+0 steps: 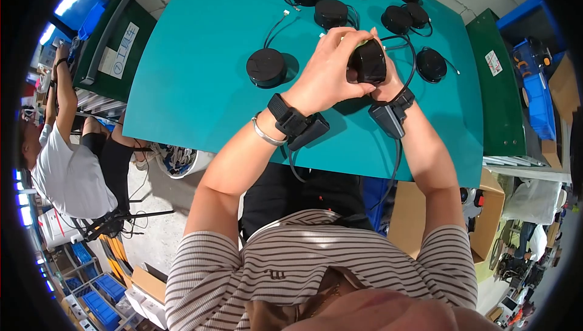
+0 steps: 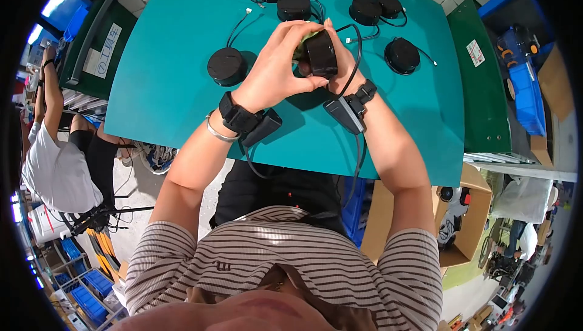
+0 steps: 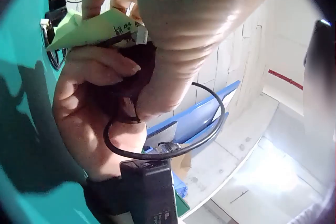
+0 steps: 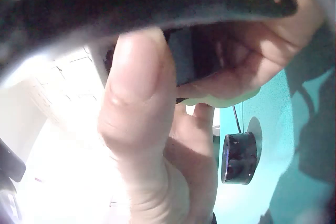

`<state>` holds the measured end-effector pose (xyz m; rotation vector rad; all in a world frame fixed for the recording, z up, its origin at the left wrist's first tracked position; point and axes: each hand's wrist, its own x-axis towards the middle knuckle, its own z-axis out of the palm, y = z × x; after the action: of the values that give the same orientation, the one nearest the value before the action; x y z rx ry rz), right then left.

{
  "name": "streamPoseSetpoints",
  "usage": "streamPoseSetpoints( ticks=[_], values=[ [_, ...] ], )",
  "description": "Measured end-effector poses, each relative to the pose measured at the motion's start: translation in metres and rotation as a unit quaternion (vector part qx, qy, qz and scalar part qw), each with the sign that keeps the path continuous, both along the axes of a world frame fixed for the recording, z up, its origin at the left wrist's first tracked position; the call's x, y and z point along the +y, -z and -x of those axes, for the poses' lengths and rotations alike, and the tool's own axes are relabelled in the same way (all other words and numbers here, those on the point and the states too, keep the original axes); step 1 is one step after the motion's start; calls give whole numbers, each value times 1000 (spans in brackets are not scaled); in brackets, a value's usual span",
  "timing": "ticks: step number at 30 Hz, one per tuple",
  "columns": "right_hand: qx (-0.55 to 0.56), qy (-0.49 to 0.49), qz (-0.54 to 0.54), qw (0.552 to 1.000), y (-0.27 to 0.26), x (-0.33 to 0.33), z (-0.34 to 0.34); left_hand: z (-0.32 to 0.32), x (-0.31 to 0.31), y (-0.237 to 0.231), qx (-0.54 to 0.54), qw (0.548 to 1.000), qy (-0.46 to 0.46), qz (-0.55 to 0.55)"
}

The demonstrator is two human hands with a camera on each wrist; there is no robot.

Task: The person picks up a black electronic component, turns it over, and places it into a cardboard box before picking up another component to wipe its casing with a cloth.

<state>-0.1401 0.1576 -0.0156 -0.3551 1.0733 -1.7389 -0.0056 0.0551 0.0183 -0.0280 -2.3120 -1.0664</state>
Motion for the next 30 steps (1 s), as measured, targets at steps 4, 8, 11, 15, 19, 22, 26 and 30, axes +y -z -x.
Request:
streamPoseSetpoints(
  ticks=[4, 8, 11, 15, 19, 22, 26, 30],
  values=[
    [-24, 20, 4, 1000, -2, -2, -7, -2, 3, -3, 3, 1000, -11, -5],
    [104, 33, -8, 994, -20, 7, -22, 0, 0, -3, 20, 999, -35, -15],
    [144, -3, 22, 989, -10, 5, -11, 2, -8, -1, 42, 996, -74, -22],
    [264, 88, 9, 961, -23, 12, -6, 4, -20, -5, 81, 986, -134, -52],
    [354, 109, -12, 929, -24, 18, 4, 6, -27, -4, 84, 976, -170, -109],
    [271, -5, 81, 959, -36, 19, -9, 11, -30, 3, 78, 975, -169, -118],
    [341, -41, 129, 930, -28, 19, -14, 12, -29, 7, 22, 940, -55, -335],
    [376, 20, 91, 922, -10, 12, -22, 13, -22, 12, -41, 929, -19, -368]
  ],
)
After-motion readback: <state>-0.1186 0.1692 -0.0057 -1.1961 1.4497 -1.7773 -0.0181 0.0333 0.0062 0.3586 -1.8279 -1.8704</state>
